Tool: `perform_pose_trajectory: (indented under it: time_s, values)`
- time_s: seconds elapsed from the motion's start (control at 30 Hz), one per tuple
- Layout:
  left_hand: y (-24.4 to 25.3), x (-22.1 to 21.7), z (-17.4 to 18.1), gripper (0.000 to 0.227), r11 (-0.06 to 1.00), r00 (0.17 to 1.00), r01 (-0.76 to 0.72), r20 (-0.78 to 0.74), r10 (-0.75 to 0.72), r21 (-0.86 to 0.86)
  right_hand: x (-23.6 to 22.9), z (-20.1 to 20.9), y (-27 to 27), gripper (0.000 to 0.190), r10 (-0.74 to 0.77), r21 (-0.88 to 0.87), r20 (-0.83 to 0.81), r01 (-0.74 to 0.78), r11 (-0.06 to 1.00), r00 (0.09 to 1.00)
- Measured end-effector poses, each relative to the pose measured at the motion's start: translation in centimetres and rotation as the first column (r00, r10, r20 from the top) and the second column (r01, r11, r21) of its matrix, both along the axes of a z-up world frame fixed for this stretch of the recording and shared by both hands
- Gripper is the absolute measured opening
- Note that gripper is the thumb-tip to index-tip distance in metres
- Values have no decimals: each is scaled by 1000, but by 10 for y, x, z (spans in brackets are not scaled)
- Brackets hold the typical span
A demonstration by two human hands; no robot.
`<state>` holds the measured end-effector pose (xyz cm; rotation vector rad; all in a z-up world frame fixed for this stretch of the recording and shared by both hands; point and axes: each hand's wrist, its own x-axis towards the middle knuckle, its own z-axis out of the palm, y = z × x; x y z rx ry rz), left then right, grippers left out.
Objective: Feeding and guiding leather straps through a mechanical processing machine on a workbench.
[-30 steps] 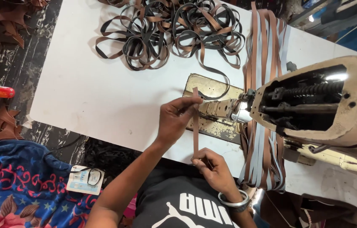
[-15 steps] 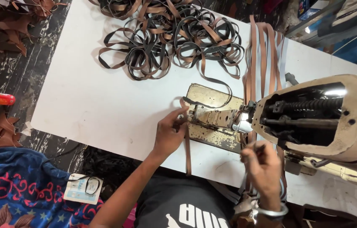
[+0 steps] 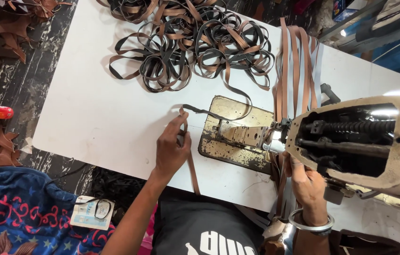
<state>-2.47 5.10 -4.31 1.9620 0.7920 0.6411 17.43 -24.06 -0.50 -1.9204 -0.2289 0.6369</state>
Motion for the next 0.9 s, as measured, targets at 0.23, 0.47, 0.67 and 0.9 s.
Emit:
perform_pose_trajectory:
  time_s: [0.23,0.47,0.67,0.9]
  values:
    - [7,3,-1,52,997,999,-37,5,37,65,11,-23,-18,22,304,-171,437,-254,952,846]
    - [9,3,-3,46,994,994,-78,84,71,80,14,14,15,20,662,-663,725,-68,746,189]
    - [12,7,-2,43,992,993,-106,53,102,63,28,11,37,28,562,-428,735,-383,819,380]
    - [7,6,-1,41,993,993,-114,21,114,4,29,-39,-2,29,402,-490,553,-105,865,730]
